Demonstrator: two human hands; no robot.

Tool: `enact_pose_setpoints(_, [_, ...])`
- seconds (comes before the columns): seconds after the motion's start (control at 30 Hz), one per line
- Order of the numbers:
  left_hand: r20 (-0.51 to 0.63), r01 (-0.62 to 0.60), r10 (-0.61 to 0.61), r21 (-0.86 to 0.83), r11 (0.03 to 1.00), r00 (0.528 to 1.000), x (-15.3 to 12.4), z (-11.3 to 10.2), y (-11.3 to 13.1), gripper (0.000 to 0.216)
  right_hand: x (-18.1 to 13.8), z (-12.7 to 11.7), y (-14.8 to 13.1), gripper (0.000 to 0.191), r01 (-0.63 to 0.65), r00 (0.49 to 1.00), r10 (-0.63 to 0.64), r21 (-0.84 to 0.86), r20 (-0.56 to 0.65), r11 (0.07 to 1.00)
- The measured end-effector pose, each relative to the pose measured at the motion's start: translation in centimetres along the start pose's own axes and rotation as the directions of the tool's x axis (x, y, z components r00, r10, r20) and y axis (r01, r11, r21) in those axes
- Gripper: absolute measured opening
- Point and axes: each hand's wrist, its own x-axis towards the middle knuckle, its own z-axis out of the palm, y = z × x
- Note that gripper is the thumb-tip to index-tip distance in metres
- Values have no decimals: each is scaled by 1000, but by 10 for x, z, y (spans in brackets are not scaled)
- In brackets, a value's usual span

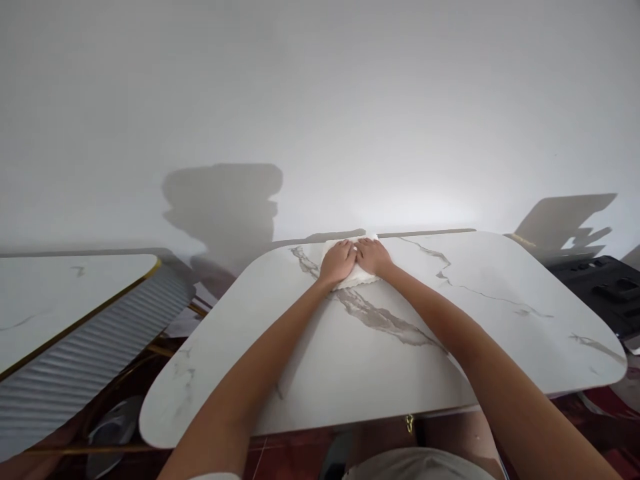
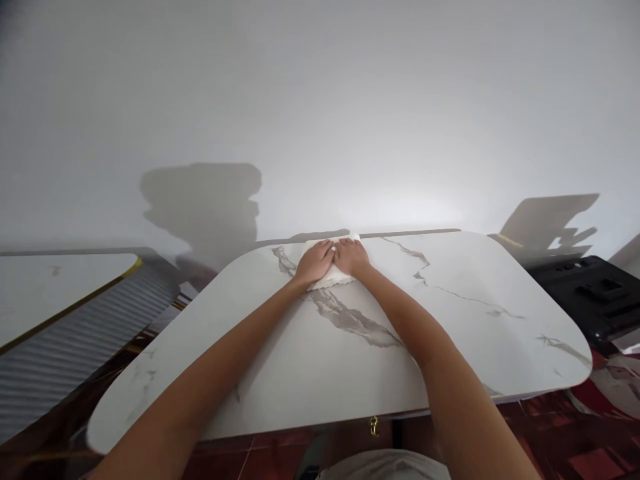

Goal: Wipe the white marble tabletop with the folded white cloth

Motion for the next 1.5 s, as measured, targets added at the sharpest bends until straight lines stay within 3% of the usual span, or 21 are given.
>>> enact_pose_setpoints(0.17, [-43, -6, 8, 49, 999, 999, 22, 10, -10, 35, 30, 7, 17, 38, 29, 999, -29, 12, 15, 1000])
enact_pose_setpoints(0.3, [-51, -11, 15, 66, 998, 999, 34, 17, -5, 31, 37, 6, 34, 37, 57, 998, -57, 18, 20, 998])
enact_pose_setpoints(0.47, [-31, -64, 65, 31, 997, 997, 46, 20, 11, 29, 27, 2, 46, 39, -57, 998, 57, -7, 2, 998])
enact_pose_setpoints(0.67, [18, -157, 157, -25, 987, 987, 41, 18, 24, 36, -4, -3, 33, 46, -229, 973, 228, -25, -39, 973])
enact_pose_setpoints(0.8, [22, -187, 187, -35, 982, 982, 15, 11, 32, 42, -31, -9, 17, 48, -244, 969, 243, -42, -35, 969])
enact_pose_setpoints(0.97, [40, -173, 173, -8, 985, 984, -34, -7, 35, 43, -65, -15, -14, 48, -165, 986, 166, -36, 4, 986])
enact_pose_setpoints(1.17, [-6, -85, 85, 16, 996, 996, -114, -34, 32, 46, -110, -14, -68, 48, -47, 999, 47, -10, 20, 999])
enact_pose_setpoints(1.3, [0, -36, 36, 35, 999, 999, -170, -49, 38, 49, -146, -11, -97, 47, 52, 997, -53, -24, -49, 998])
enact_pose_setpoints(1.5, [30, 12, -15, 74, 997, 999, -214, -58, 68, 51, -191, -20, -104, 46, 151, 984, -154, -32, -94, 988])
